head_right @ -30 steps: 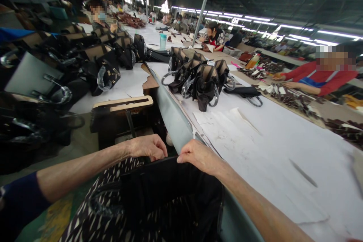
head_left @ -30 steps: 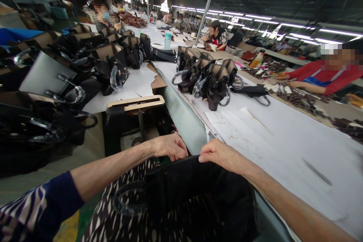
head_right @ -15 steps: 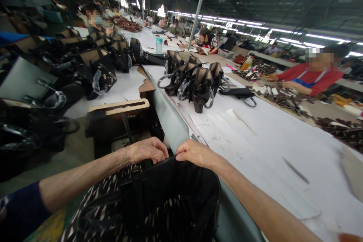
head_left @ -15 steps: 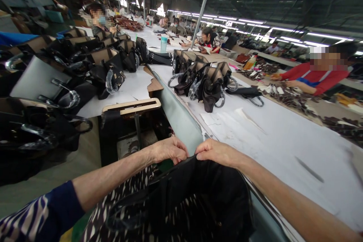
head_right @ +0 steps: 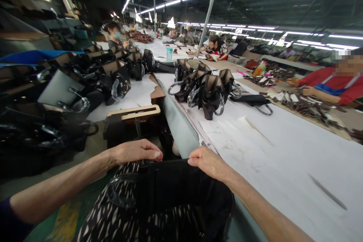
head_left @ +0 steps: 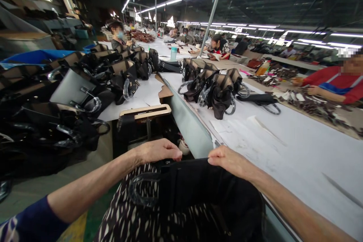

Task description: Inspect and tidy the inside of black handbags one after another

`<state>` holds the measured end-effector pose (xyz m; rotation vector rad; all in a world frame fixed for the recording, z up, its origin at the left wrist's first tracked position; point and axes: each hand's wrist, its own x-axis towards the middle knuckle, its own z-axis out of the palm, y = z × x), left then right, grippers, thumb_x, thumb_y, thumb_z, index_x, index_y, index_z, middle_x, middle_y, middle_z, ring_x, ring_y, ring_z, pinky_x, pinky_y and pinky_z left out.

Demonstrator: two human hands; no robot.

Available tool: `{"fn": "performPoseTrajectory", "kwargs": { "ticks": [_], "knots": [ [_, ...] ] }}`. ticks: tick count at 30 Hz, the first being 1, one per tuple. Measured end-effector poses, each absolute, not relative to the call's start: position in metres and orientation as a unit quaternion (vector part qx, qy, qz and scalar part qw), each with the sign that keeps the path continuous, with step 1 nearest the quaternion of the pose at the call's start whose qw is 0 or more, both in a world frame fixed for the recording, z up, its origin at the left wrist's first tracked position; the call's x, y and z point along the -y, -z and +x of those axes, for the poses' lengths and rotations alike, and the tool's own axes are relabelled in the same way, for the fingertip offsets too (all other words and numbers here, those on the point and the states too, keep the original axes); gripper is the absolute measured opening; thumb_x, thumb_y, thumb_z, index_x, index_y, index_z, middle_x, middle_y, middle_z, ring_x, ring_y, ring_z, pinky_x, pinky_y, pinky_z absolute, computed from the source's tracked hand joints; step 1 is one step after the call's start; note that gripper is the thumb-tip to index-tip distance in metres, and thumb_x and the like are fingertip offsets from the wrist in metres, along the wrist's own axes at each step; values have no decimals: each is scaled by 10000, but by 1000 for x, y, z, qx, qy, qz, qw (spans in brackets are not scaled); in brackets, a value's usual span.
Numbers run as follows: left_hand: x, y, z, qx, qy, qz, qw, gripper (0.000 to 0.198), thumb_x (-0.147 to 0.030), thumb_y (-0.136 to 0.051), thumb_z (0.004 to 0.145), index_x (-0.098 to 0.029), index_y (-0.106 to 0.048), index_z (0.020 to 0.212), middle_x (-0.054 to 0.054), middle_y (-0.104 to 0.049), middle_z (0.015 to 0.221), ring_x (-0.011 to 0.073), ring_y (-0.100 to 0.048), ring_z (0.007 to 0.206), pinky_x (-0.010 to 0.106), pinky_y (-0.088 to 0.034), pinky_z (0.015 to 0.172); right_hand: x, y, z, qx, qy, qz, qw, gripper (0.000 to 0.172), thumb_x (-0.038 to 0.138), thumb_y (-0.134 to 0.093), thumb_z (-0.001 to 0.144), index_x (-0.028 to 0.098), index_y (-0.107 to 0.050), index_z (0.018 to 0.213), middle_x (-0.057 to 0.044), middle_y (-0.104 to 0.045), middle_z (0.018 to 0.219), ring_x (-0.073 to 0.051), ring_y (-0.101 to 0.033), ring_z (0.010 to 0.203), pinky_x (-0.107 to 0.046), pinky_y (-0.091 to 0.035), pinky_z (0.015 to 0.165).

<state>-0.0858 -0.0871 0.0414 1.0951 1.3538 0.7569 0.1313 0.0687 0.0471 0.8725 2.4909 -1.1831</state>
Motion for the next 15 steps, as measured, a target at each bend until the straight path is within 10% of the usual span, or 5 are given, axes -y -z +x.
{"fn": "performPoseTrajectory", "kwargs": {
  "ticks": [15],
  "knots": [
    [82, -14, -71, -498, -389, 223, 742, 365, -177, -781, 427, -89, -713, 775, 70, -699, 686, 151, -601, 592, 269, -476, 615, -63, -53, 146, -825, 473, 290, 113, 184, 270, -486, 721, 167, -477, 569, 62, -293, 491, -79, -255, 462, -225, -199, 442]
  ]
}}
